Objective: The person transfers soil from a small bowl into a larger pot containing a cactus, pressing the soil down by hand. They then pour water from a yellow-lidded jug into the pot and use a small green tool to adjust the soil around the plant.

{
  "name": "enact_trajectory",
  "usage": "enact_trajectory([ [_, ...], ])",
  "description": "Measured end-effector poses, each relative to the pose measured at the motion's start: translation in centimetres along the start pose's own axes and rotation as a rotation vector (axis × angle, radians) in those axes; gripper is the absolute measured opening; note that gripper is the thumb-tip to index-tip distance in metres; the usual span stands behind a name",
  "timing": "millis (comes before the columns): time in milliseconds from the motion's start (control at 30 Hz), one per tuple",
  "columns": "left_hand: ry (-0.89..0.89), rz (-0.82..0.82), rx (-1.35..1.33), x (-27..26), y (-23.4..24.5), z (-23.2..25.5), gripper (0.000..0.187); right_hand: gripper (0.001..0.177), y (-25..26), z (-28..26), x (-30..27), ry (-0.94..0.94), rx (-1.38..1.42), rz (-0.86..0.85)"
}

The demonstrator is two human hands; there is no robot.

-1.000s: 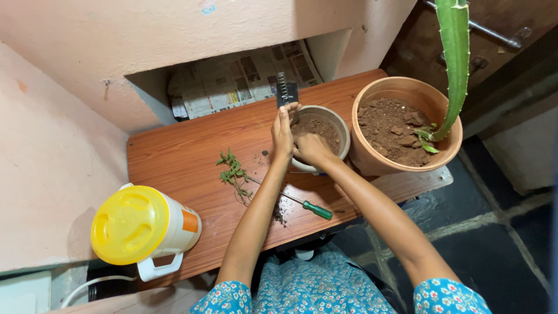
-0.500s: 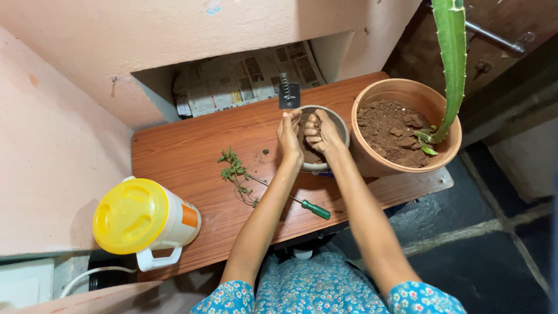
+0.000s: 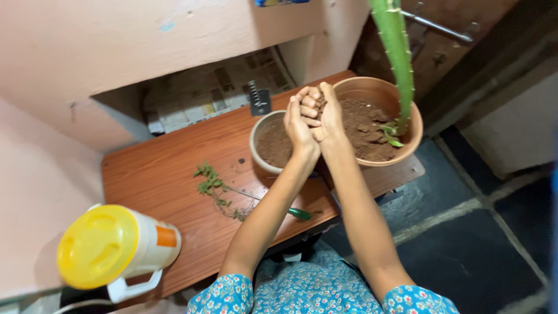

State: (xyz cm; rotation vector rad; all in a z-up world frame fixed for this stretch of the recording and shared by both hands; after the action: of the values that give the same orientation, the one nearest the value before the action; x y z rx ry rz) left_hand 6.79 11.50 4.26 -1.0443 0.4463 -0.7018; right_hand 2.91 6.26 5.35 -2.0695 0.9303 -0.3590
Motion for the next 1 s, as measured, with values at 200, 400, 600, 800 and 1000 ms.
enact_trajectory([
  [200,0.198,-0.145,0.304,1.8,-0.5,-8.6,0.06,0.042,5.8,-5.5,-1.7,0.244,-0.387,0.286],
  [400,0.401,-0.197,0.412,3.8,0.7,-10.4,0.08,0.035,13.0,-6.5,-2.4,0.448,-1.184,0.614],
  [600,0.364,-0.179,0.504,4.1,0.4,-8.9,0.078,0.028,16.6,-7.0,-2.5,0.602,-1.998,0.384],
  [800,0.301,-0.298,0.319,3.1,-0.5,-4.6,0.07,0.024,8.1,-6.5,-4.7,0.798,-1.886,0.421],
  [1000,0.067,-0.174,0.309,6.1,3.9,1.5,0.07,0.026,-0.6,-3.9,-4.3,0.746,-1.595,0.186],
])
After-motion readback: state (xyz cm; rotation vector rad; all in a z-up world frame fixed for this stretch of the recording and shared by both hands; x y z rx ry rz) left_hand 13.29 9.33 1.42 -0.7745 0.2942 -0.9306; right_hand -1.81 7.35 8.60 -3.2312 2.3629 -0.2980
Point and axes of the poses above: each hand's wrist, its own x-axis towards the middle knuckle, its own y-axis out of the back of the hand, z = x × y, the point moved 1 cm from there along x, towards the middle knuckle, and after that the axes turned 11 degrees about -x, right-handed, at the moved point
